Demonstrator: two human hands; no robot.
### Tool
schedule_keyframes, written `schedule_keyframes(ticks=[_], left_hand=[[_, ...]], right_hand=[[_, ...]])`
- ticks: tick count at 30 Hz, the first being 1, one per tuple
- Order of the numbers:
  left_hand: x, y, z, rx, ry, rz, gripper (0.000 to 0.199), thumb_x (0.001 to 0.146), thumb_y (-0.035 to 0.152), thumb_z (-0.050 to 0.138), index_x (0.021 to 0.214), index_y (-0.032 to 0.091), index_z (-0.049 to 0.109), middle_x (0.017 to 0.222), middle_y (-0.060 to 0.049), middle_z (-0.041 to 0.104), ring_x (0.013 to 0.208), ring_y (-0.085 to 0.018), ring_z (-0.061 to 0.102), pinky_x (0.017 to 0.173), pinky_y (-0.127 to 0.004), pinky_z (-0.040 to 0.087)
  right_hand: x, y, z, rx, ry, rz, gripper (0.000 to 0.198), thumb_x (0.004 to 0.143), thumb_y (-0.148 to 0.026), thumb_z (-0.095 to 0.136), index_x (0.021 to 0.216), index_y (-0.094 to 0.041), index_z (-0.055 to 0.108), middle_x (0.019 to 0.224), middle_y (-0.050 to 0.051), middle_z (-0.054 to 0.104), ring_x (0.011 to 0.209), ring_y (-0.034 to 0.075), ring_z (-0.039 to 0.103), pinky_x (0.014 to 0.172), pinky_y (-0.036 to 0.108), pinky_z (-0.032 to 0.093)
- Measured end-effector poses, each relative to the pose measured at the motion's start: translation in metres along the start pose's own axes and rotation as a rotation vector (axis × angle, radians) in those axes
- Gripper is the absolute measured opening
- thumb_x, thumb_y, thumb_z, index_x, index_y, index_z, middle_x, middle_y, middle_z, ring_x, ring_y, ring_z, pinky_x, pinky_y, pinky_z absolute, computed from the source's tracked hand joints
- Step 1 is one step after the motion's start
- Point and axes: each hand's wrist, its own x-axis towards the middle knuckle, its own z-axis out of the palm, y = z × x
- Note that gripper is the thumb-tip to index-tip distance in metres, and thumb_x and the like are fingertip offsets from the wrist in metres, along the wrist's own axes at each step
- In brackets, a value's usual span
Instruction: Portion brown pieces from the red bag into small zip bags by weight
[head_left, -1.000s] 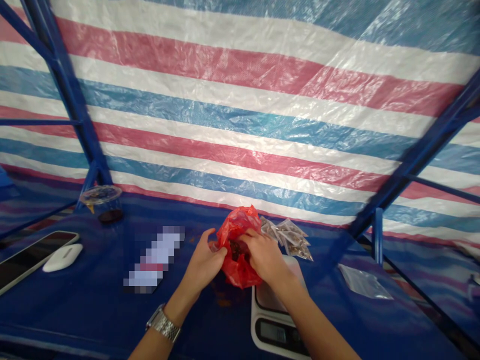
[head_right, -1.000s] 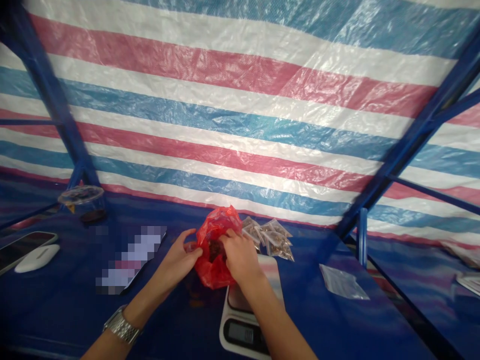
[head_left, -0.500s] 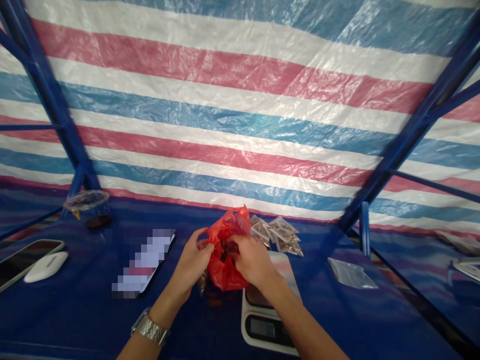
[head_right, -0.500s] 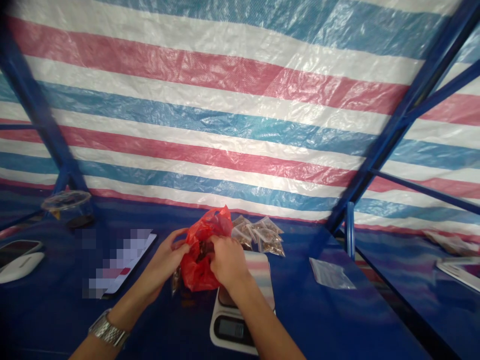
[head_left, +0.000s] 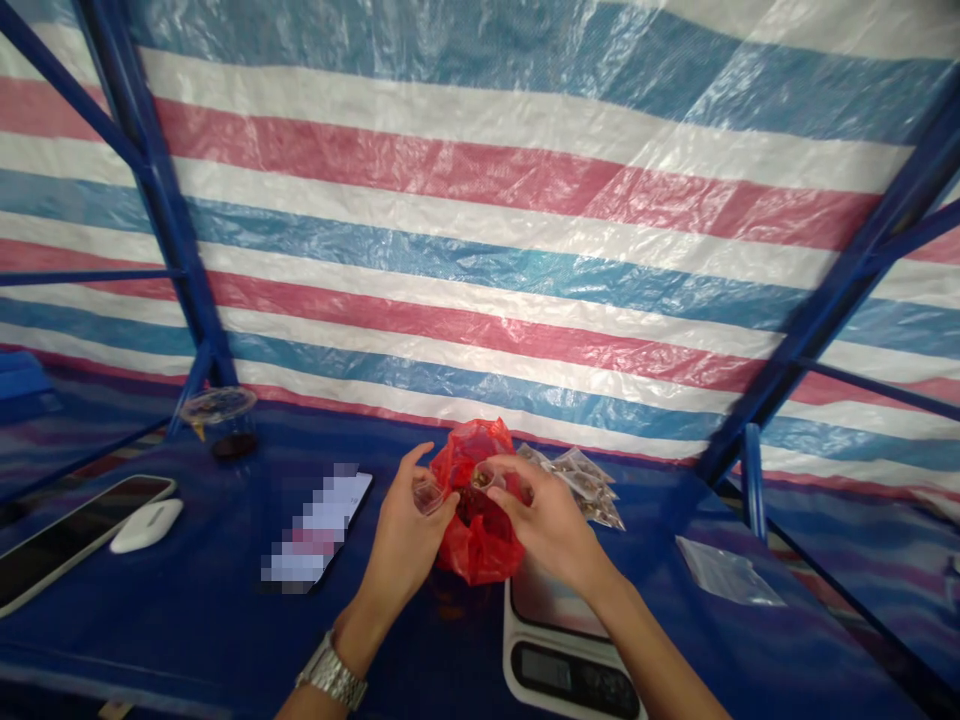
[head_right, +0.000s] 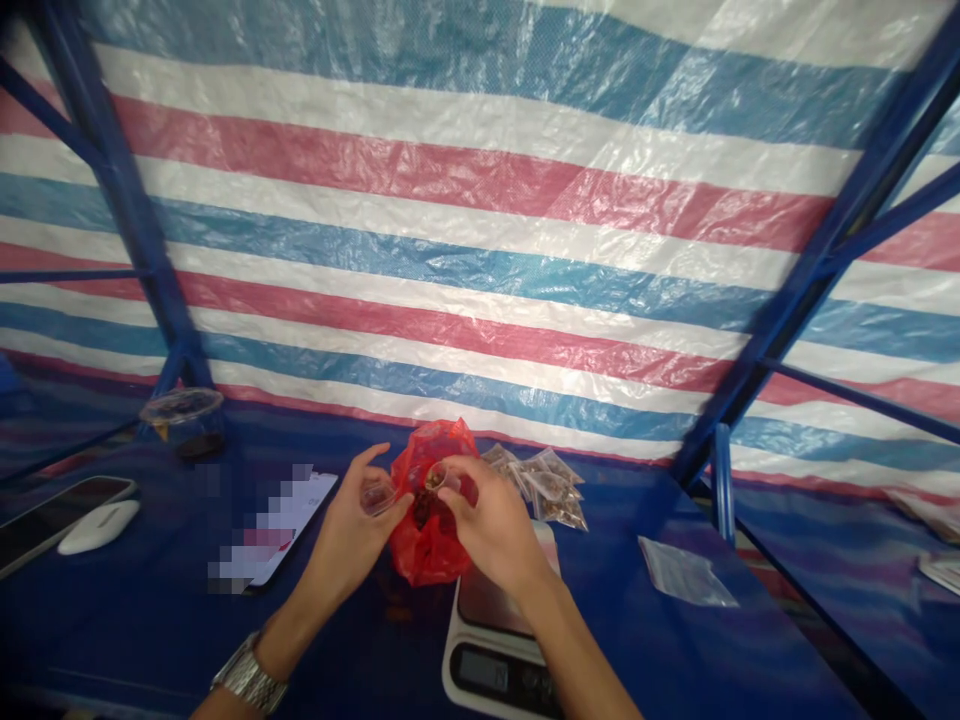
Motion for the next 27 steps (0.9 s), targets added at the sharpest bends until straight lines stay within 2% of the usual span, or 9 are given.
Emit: schedule_keyframes(ticks=[3,7,11,15,18,21,24,27], left_hand=[[-0.003,0.007,0.002,-0.004,-0.033,0.031,0.063,0.084,0.028,0.074,0.143,0.024,0.053,0.090,0.003,0.063,0.083,-0.015,0.067,0.088,-0.031,0.054],[-0.003,0.000,0.004,-0.045,-0.096,0.042,0.066,0.085,0.031,0.075,0.145,0.024,0.050,0.101,-0.002,0.069,0.092,-0.019,0.071,0.089,-0.035,0.057],[0.001,-0.013,0.004,-0.027,-0.109,0.083,0.072,0.083,0.028,0.075,0.149,0.024,0.046,0.126,-0.010,0.069,0.110,-0.024,0.071,0.100,-0.041,0.056],[0.001,-0.018,0.005,-0.062,-0.129,0.091,0.074,0.084,0.026,0.074,0.151,0.022,0.044,0.130,-0.013,0.068,0.111,-0.025,0.072,0.097,-0.041,0.058],[0.001,-0.016,0.006,-0.029,-0.099,0.135,0.071,0.084,0.026,0.074,0.149,0.023,0.047,0.129,-0.012,0.068,0.112,-0.025,0.070,0.096,-0.039,0.057],[0.000,-0.010,0.005,0.043,-0.063,0.142,0.069,0.084,0.028,0.074,0.148,0.023,0.048,0.113,-0.006,0.069,0.099,-0.020,0.069,0.093,-0.037,0.056],[-0.001,0.002,0.000,0.092,0.007,0.127,0.066,0.086,0.030,0.072,0.147,0.024,0.048,0.096,0.001,0.061,0.081,-0.015,0.062,0.085,-0.033,0.054],[-0.004,0.014,-0.008,0.170,0.157,0.101,0.062,0.087,0.037,0.070,0.144,0.023,0.051,0.093,0.001,0.056,0.078,-0.016,0.059,0.079,-0.032,0.053]], right_hand=[[0.002,-0.018,-0.001,0.020,-0.016,-0.101,0.029,0.095,-0.019,0.064,0.121,-0.027,0.072,0.124,0.003,0.077,0.114,0.022,0.070,0.105,0.036,0.050],[0.010,-0.035,0.007,-0.157,-0.102,-0.269,0.032,0.093,-0.010,0.065,0.119,-0.027,0.074,0.122,0.004,0.076,0.114,0.023,0.069,0.107,0.040,0.050],[0.017,-0.037,0.015,-0.345,-0.147,-0.432,0.050,0.088,0.002,0.061,0.126,-0.028,0.073,0.127,0.005,0.072,0.120,0.025,0.064,0.109,0.045,0.049],[0.018,-0.037,0.017,-0.413,-0.152,-0.481,0.057,0.089,0.004,0.058,0.131,-0.031,0.072,0.128,0.004,0.071,0.120,0.025,0.064,0.109,0.047,0.050],[0.018,-0.037,0.016,-0.390,-0.123,-0.491,0.050,0.094,-0.001,0.057,0.131,-0.031,0.072,0.130,0.004,0.070,0.121,0.024,0.064,0.109,0.045,0.049],[0.019,-0.032,0.009,-0.353,-0.057,-0.451,0.040,0.098,-0.009,0.061,0.129,-0.030,0.072,0.134,0.004,0.069,0.123,0.023,0.064,0.110,0.042,0.048],[0.019,-0.018,0.001,-0.407,0.004,-0.285,0.034,0.098,-0.019,0.065,0.131,-0.027,0.072,0.135,0.007,0.069,0.121,0.024,0.066,0.109,0.040,0.048],[0.018,-0.002,0.000,-0.553,-0.119,-0.119,0.033,0.096,-0.019,0.066,0.126,-0.025,0.075,0.127,0.010,0.073,0.114,0.026,0.069,0.107,0.040,0.048]])
